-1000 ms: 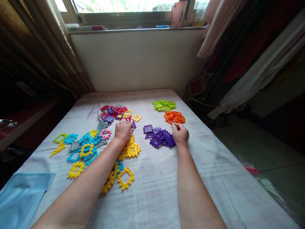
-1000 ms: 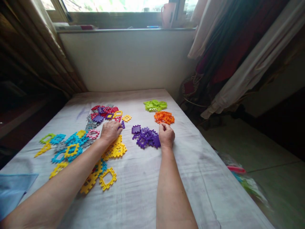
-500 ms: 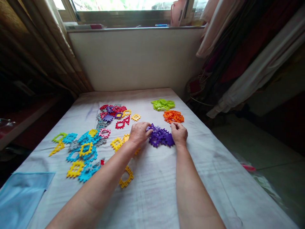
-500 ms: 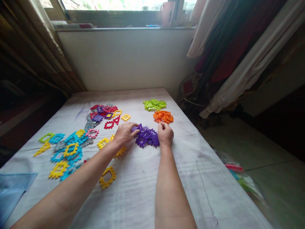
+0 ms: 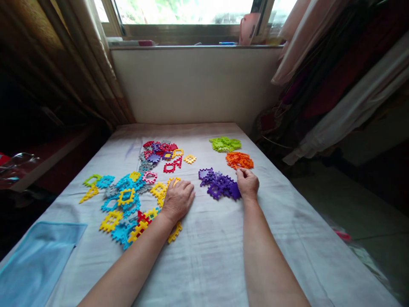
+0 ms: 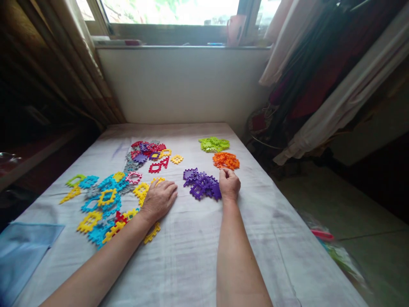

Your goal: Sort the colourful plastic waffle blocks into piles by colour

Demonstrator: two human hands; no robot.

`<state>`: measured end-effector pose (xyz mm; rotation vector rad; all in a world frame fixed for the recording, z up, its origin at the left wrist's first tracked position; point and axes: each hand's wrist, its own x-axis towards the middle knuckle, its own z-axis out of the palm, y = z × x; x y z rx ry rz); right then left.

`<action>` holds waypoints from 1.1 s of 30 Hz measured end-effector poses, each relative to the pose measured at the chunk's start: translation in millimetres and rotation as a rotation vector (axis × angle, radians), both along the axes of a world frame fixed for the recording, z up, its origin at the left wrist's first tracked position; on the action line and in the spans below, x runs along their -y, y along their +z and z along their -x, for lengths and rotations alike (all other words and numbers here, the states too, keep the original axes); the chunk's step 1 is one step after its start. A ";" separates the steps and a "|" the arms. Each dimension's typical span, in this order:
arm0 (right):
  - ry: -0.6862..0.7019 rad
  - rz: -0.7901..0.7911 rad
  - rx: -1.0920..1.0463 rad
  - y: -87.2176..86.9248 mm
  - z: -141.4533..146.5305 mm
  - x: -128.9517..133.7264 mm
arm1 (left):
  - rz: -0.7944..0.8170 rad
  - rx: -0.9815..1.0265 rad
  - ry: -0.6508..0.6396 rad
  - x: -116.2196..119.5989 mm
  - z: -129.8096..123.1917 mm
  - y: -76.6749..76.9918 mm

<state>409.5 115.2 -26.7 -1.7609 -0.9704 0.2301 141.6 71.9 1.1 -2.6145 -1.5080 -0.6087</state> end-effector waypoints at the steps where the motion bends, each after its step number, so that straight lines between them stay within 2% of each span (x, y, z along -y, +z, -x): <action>1: 0.003 -0.002 0.000 -0.5 -0.1 -0.1 | -0.004 -0.010 0.008 -5.7 6.0 2.8; 4: -0.002 0.009 0.016 -2.4 -1.2 -0.9 | -0.007 -0.031 0.038 -16.7 24.0 9.8; 8: -0.030 0.011 0.021 -2.5 -2.5 -0.8 | -0.024 0.019 0.018 -6.8 37.4 12.6; 13: -0.099 -0.108 0.160 18.3 9.8 9.2 | 0.027 0.035 -0.043 8.9 42.0 10.9; 16: 0.004 -0.179 0.274 39.2 33.9 16.7 | 0.065 0.099 -0.014 -1.1 50.2 9.6; 19: 0.224 -0.203 0.371 55.6 72.0 14.0 | 0.094 0.294 0.040 -18.2 63.3 8.4; 22: 0.500 -0.125 0.460 63.4 119.1 -7.5 | 0.109 0.592 0.135 -32.2 77.3 7.7; 24: 0.623 -0.027 0.509 64.6 150.8 -30.9 | 0.136 0.803 0.193 -38.0 84.6 6.8; 28: 0.726 0.144 0.638 61.6 201.2 -81.5 | 0.272 1.167 0.247 -43.5 89.9 3.3; 33: 0.753 0.281 0.764 52.8 224.5 -120.5 | 0.374 1.404 0.292 -45.4 87.6 -0.3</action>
